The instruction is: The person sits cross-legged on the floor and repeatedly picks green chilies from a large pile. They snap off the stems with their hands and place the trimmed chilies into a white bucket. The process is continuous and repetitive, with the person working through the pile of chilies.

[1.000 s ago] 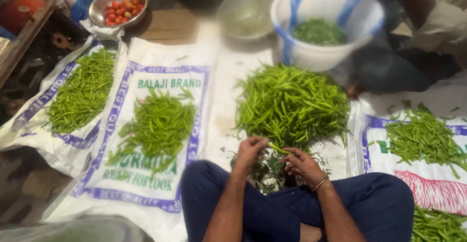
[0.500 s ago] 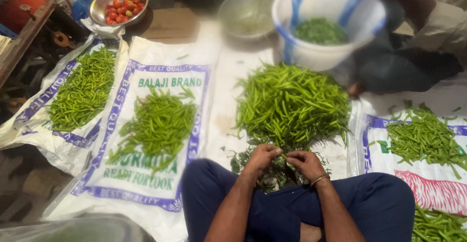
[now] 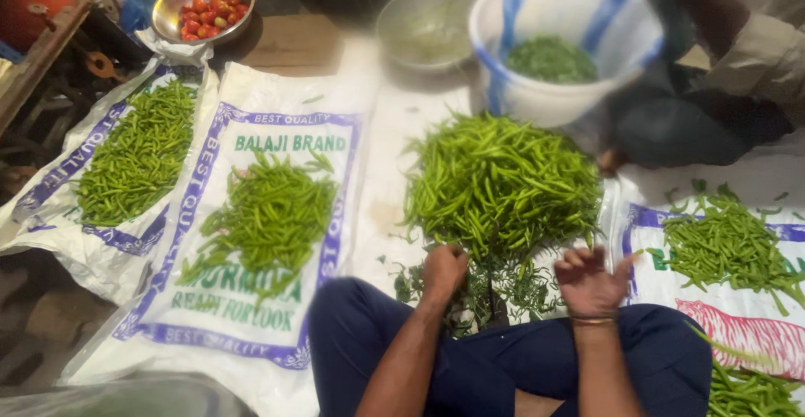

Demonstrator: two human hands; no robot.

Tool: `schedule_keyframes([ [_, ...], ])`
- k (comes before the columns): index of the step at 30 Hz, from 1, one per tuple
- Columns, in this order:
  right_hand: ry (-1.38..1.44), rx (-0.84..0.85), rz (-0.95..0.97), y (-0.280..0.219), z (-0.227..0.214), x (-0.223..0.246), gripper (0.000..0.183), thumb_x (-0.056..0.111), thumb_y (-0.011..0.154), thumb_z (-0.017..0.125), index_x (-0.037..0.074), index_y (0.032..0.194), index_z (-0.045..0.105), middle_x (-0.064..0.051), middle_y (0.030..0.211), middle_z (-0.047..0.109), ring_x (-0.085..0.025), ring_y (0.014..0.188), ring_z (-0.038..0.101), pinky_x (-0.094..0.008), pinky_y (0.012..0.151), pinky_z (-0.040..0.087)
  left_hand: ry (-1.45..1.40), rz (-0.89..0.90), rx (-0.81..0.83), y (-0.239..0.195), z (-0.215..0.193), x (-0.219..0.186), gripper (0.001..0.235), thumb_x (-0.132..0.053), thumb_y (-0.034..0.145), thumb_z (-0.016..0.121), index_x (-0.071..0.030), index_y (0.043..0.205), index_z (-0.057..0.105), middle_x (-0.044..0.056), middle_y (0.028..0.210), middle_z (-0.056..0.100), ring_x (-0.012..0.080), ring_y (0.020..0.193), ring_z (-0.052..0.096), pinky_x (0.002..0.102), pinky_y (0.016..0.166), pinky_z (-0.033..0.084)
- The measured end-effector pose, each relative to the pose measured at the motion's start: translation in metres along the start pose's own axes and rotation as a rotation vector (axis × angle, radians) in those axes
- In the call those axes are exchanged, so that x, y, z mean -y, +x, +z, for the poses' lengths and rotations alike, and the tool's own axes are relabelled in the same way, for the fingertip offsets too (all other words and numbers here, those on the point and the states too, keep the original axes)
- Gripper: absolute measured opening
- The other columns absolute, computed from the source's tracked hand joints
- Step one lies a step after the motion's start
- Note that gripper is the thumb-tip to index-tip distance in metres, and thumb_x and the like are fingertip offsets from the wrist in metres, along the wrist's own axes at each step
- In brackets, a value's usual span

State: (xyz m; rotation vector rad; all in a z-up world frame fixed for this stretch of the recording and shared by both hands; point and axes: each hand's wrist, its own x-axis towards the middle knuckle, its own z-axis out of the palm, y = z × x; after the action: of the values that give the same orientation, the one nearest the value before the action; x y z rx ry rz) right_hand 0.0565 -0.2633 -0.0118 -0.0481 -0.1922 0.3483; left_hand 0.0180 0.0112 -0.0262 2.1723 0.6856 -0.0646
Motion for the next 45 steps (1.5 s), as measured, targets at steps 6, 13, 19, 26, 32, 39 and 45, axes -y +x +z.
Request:
schedule_keyframes([
  [6,-0.699,-0.526,0.194,0.01,-0.068,-0.015,0.029,0.033,0.101,0.064,0.007,0.111,0.071,-0.005,0.092,0.072,-0.017,0.075,0.061,-0.031,0.065,0.049,-0.083,0.38,-0.157,0.029,-0.007,-0.032,0.02,-0.021,0.091,0.068,-0.013,0.107,0.077,0.015,0.099,0.073,0.0345,0.093,0.071,0.045,0.083,0.056],
  [13,-0.788,-0.588,0.162,0.008,-0.058,-0.016,0.024,0.027,0.1,0.064,0.007,0.111,0.07,-0.003,0.089,0.07,-0.014,0.071,0.061,-0.028,0.062,0.048,0.303,0.788,0.02,0.05,-0.017,-0.046,0.016,-0.015,0.089,0.069,-0.012,0.103,0.076,0.013,0.102,0.068,0.0324,0.093,0.068,0.045,0.079,0.055],
  [19,-0.953,-0.466,0.281,0.008,-0.04,-0.037,0.024,0.019,0.095,0.068,0.005,0.114,0.07,-0.003,0.089,0.071,-0.011,0.071,0.058,-0.026,0.063,0.049,-0.624,0.26,-0.114,0.038,-0.024,-0.007,0.016,-0.019,0.097,0.068,-0.006,0.106,0.07,0.013,0.092,0.068,0.025,0.079,0.062,0.039,0.07,0.051],
  [26,-1.259,-0.423,0.465,-0.001,-0.052,-0.063,0.025,0.014,0.089,0.075,0.003,0.112,0.074,-0.002,0.078,0.066,-0.01,0.059,0.055,-0.027,0.052,0.045,-0.504,0.023,-0.259,0.051,0.006,0.03,0.019,-0.014,0.088,0.072,-0.007,0.106,0.072,0.01,0.093,0.075,0.0185,0.082,0.07,0.033,0.076,0.057],
  [32,-1.294,-0.584,0.321,0.001,-0.077,-0.047,0.021,0.013,0.089,0.076,0.002,0.107,0.076,-0.002,0.077,0.067,-0.009,0.057,0.052,-0.027,0.049,0.043,-0.068,0.367,-0.109,0.035,-0.006,-0.016,0.018,-0.02,0.095,0.069,-0.015,0.11,0.077,0.008,0.1,0.072,0.0201,0.085,0.067,0.036,0.081,0.057],
  [39,-1.451,-0.479,0.36,0.005,-0.078,-0.056,0.021,0.014,0.088,0.076,0.004,0.105,0.077,-0.001,0.085,0.077,-0.006,0.07,0.066,-0.022,0.061,0.053,0.265,0.547,0.054,0.044,-0.002,-0.041,0.015,-0.022,0.099,0.068,-0.011,0.104,0.076,0.013,0.102,0.071,0.0246,0.088,0.067,0.041,0.08,0.057],
  [45,-1.384,-0.413,0.533,-0.001,-0.04,-0.067,0.024,0.015,0.089,0.074,0.004,0.111,0.075,-0.001,0.087,0.073,-0.009,0.07,0.06,-0.025,0.062,0.049,-0.456,0.1,0.096,0.029,-0.029,-0.025,0.02,-0.019,0.095,0.064,-0.007,0.109,0.071,0.01,0.096,0.074,0.0172,0.078,0.07,0.029,0.069,0.06],
])
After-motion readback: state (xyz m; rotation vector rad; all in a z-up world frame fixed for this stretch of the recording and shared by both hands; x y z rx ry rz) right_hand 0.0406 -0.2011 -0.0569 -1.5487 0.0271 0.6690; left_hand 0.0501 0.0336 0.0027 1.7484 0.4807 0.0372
